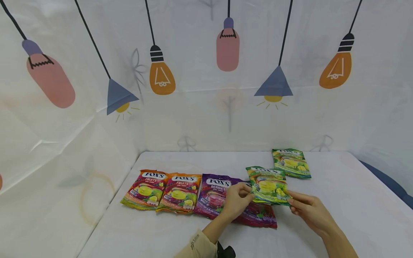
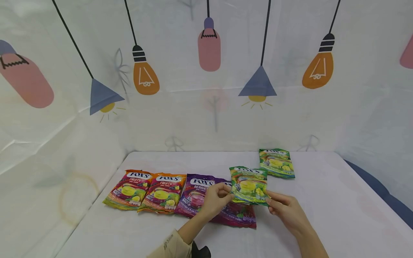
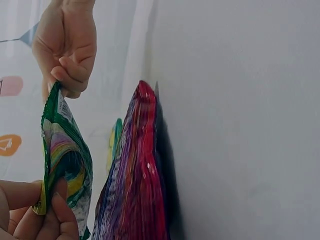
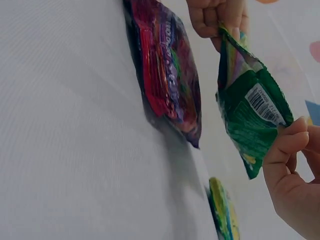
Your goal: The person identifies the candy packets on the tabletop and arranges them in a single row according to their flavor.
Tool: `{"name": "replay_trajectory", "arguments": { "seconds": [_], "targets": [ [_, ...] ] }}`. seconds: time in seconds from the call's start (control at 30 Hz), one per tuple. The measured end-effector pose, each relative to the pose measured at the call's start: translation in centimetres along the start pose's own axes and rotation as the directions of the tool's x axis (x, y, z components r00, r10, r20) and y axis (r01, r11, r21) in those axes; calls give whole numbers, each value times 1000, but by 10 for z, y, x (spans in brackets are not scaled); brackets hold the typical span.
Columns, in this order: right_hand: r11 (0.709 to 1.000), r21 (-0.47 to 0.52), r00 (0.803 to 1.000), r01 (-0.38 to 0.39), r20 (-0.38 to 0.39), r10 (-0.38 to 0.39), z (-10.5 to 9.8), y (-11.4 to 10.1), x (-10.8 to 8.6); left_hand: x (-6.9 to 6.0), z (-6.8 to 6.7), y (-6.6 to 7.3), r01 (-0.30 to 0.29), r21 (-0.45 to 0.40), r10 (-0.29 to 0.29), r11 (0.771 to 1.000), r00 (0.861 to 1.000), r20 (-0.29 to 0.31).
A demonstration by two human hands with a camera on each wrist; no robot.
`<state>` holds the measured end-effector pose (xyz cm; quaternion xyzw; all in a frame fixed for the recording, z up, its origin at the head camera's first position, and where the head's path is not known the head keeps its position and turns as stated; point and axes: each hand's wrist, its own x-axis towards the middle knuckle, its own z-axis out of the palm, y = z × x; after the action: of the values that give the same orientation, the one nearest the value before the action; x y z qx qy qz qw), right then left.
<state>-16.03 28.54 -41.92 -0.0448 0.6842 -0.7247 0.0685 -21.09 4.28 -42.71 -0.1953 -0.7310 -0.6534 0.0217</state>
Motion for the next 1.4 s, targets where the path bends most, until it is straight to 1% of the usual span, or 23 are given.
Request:
{"name": "replay_trajectory", "arguments": {
  "seconds": [0.13,0.27,0.47,0.6,0.73,0.83,1.03,1.1,1.2,1.27,1.33,1.4],
  "targets": [
    [999,45,998,8,62,-11,-12,4,-8,-3,9,0,-15,17,15,1000,999,29],
    [998,59,996,-35,80,30,-25,7,-17,-8,19,4,-49,45,46,998,997,63],
    [995,77,989,-69,133,59,-42,13,-27,-12,33,4,-65,75,57,995,993,100],
    [989,70,983,-132,136,121,-51,15,-34,-13,42,1,-72,80,62,994,991,117],
    [981,80,978,-175,129,163,-59,19,-38,-13,51,-1,-82,114,68,990,991,119],
    [982,81,981,-171,108,162,-64,21,-40,-12,57,-1,-86,150,68,985,991,117],
    [983,81,985,-167,55,163,-68,27,-41,-9,66,-1,-46,198,25,979,994,107],
    [982,76,985,-171,31,169,-68,28,-41,-8,69,-3,-40,225,18,974,995,99],
    [981,62,983,-183,-21,185,-67,31,-41,-7,72,-4,-31,270,7,962,996,91],
    [980,51,978,-192,-73,195,-66,33,-41,-6,74,-5,-13,295,-15,955,996,90],
    [978,47,969,-201,-138,206,-65,33,-41,-5,76,-5,11,323,-46,946,994,100],
    [976,43,955,-213,-201,217,-63,34,-40,-3,78,-4,24,361,-68,932,992,108]
  ]
}}
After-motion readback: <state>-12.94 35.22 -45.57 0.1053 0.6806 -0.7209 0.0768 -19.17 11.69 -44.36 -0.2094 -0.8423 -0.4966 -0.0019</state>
